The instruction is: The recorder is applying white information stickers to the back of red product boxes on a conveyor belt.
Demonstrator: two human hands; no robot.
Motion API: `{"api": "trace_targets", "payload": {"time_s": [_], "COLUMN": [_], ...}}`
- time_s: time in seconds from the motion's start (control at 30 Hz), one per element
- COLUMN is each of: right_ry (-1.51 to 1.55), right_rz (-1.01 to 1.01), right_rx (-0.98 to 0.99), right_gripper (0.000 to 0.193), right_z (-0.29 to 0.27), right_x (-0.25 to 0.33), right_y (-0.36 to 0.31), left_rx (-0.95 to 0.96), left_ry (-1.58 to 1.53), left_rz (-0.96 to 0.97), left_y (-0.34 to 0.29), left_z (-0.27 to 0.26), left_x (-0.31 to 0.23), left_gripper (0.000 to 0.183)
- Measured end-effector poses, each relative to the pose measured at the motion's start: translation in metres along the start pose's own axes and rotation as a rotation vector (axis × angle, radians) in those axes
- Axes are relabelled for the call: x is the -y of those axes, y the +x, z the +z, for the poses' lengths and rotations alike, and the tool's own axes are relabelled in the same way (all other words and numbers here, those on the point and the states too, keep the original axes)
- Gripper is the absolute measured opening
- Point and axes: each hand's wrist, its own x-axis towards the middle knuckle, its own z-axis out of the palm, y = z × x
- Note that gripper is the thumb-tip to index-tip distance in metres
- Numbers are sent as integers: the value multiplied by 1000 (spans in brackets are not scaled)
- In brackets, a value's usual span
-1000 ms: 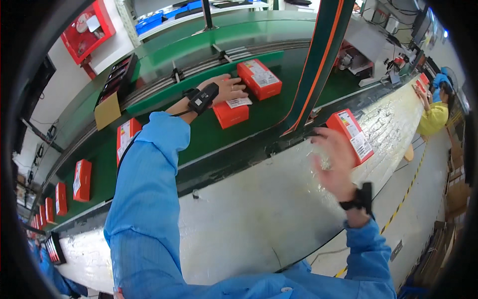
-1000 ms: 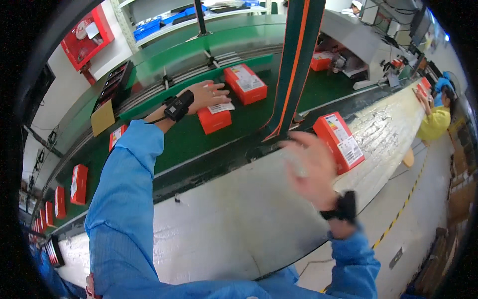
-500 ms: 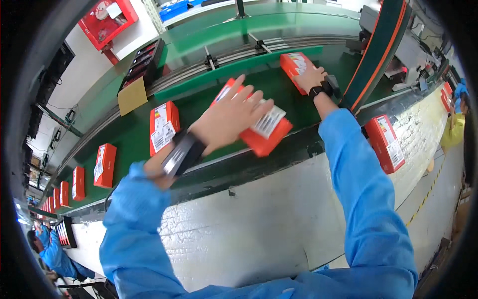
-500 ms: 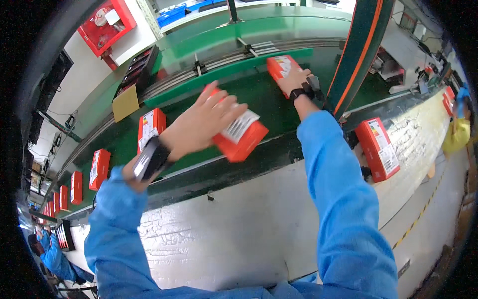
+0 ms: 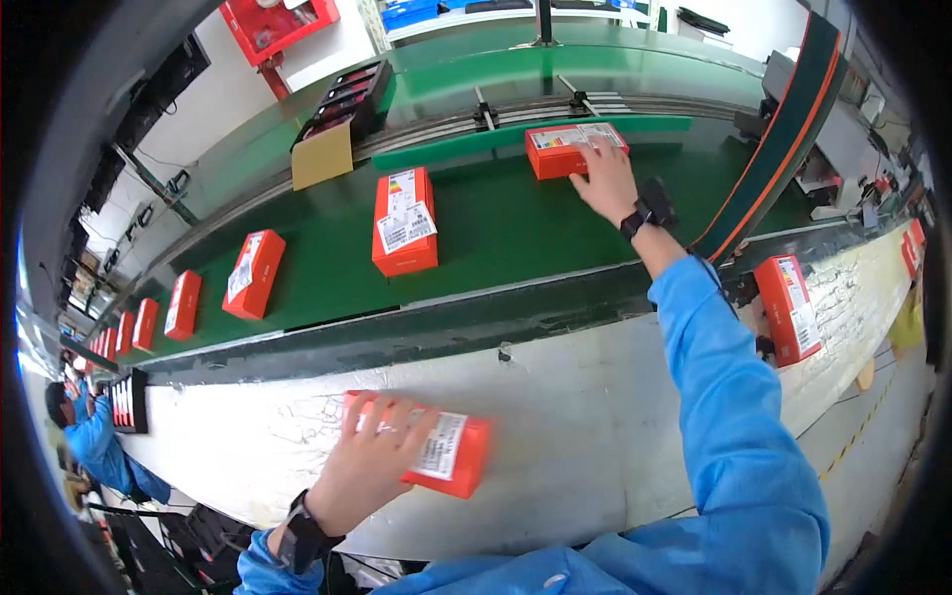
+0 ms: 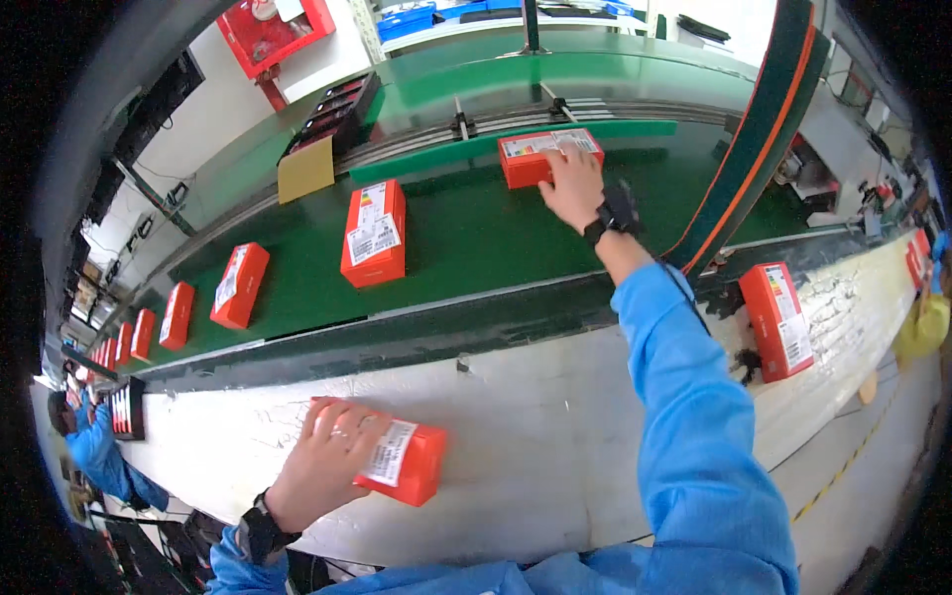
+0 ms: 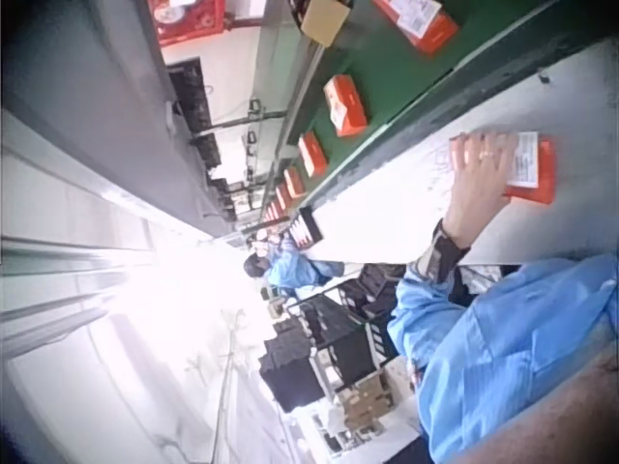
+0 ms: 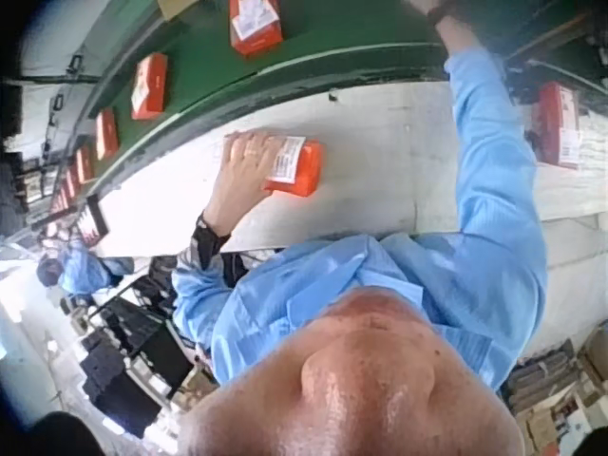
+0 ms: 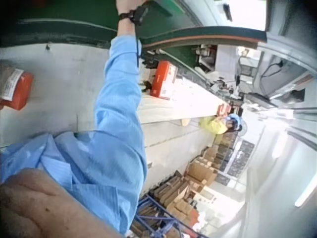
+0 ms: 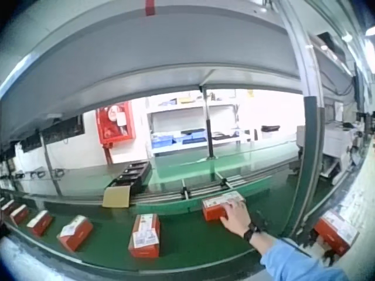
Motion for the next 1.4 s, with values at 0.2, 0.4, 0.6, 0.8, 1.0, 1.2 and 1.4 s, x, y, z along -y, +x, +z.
{"api": "trace_targets", "payload": {"time_s": [0.2,0.4,0.6,0.8,1.0,1.2,1.4], "right_ry": [280,510,228,255,338,145,866], "right_rz": [-192,-189,-25,24,-110,-223,433], "right_rx": [145,204,126,188,258,429,550], "right_gripper": [33,32,78,66,56,63,46], "right_z": [-27,-36,15,9,-87,-214,-198], "right_x": [73,187,275,244,200,242,195], "right_y": [-49,-30,-20,-13,-59,-177,-183], "left_rx": [91,-20,-48,-83,-342,-550,-724], "left_ry": [-59,-149,-86,-72,-100,-924,-1108], "left_rz": [-312,-383,-430,-482,-548,-329,-282], "left_y": [-74,-97,-124,-156,-154,-49,68], "left_z": [19,23,27,43,49,84,95], "left_x": [40,67,102,122,89,-13,-32], "left_gripper": [81,87,91,116,102,60,49]}}
